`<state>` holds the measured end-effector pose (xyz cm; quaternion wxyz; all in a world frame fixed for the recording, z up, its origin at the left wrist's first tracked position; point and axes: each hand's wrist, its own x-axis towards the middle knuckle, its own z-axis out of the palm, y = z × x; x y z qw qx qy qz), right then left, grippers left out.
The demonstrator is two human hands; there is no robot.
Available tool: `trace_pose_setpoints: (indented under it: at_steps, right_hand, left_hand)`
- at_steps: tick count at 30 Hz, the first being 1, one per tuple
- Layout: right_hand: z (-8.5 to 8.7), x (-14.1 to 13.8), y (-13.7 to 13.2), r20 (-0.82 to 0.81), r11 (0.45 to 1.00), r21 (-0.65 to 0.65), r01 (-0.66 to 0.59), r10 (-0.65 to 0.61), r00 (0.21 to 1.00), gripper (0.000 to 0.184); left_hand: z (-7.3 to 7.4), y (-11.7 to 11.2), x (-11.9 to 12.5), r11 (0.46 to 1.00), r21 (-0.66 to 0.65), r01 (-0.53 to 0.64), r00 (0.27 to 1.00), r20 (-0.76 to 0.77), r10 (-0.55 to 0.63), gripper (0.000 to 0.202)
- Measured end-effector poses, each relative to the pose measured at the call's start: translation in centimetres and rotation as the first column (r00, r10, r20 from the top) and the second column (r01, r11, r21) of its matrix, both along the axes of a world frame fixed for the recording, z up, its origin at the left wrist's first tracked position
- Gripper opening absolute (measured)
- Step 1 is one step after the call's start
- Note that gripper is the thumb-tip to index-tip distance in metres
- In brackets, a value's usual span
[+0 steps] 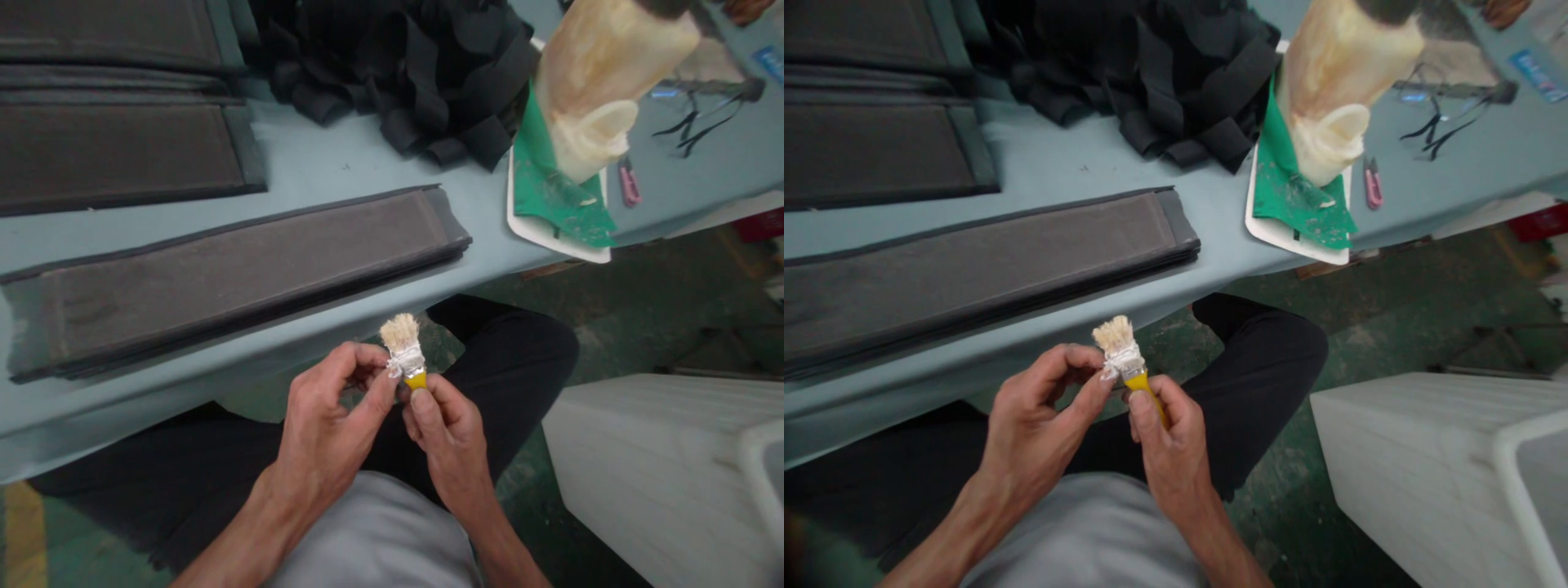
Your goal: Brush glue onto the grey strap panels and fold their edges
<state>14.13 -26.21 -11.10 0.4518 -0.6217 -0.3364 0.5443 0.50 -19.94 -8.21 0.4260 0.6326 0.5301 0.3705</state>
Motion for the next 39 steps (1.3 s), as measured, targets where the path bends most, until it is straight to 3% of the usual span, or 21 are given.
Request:
trace_pose_setpoints:
  at_steps: [2, 7, 11, 17, 19, 22, 24, 28, 30, 33, 36, 39]
  right_hand:
    - [0.0, 0.1, -0.1, 0.058, 1.0, 0.001, -0.02, 0.02, 0.998, 0.045]
    - [0.0, 0.1, 0.0, 0.226, 0.999, 0.019, -0.028, 0.023, 0.974, 0.038]
    - [0.0, 0.1, 0.1, 0.382, 0.998, 0.057, -0.012, -0.011, 0.924, 0.031]
    - [-0.1, 0.0, -0.3, 0.541, 0.992, 0.114, -0.052, -0.018, 0.841, 0.025]
    - [-0.2, 0.0, -0.4, 0.567, 0.992, 0.106, -0.074, 0.001, 0.824, 0.026]
    - [-0.4, 0.1, -0.4, 0.576, 0.994, 0.06, -0.089, 0.038, 0.817, 0.027]
    - [-0.6, 0.2, -0.2, 0.512, 0.997, 0.013, -0.078, 0.06, 0.857, 0.029]
    - [-0.5, 0.4, 0.1, 0.1, 0.996, -0.079, -0.046, 0.054, 0.994, 0.043]
    - [-0.3, 0.3, 0.1, -0.137, 0.991, -0.123, -0.06, 0.043, 0.99, 0.049]
    - [-0.1, 0.1, -0.2, -0.404, 0.978, -0.182, -0.104, 0.023, 0.914, 0.052]
    - [-0.1, -0.3, -0.4, -0.505, 0.977, -0.189, -0.103, -0.007, 0.863, 0.052]
    - [-0.3, -0.5, -0.5, -0.42, 0.989, -0.137, -0.058, -0.005, 0.908, 0.052]
  left_hand:
    - [0.1, 0.1, 0.0, 1.0, -0.003, -0.006, 1.0, -0.022, 0.006, 0.011]
    - [0.2, 0.0, 0.3, 0.978, -0.193, -0.073, 0.995, 0.052, 0.085, 0.013]
    - [0.3, 0.0, 0.4, 0.958, -0.262, -0.114, 0.989, 0.064, 0.135, 0.014]
    - [0.1, 0.4, 0.0, 0.85, -0.523, -0.052, 0.957, 0.218, 0.192, 0.021]
    - [-0.1, 0.4, 0.0, 0.856, -0.514, -0.058, 0.96, 0.205, 0.189, 0.021]
    - [-0.5, 0.1, -0.1, 0.926, -0.364, -0.098, 0.99, 0.061, 0.128, 0.016]
    - [-0.6, -0.1, 0.0, 0.942, -0.325, -0.083, 0.995, 0.017, 0.093, 0.015]
    - [-0.3, 0.0, 0.0, 0.892, -0.452, -0.009, 0.962, 0.238, 0.13, 0.022]
    - [-0.1, 0.0, 0.0, 0.867, -0.498, 0.027, 0.934, 0.321, 0.156, 0.021]
    - [-0.1, -0.1, -0.1, 0.852, -0.522, 0.045, 0.917, 0.361, 0.173, 0.019]
    - [0.0, -0.7, -0.2, 0.891, -0.453, 0.006, 0.935, 0.318, 0.156, 0.013]
    - [-0.1, -1.3, -0.2, 0.95, -0.311, -0.04, 0.973, 0.206, 0.108, 0.006]
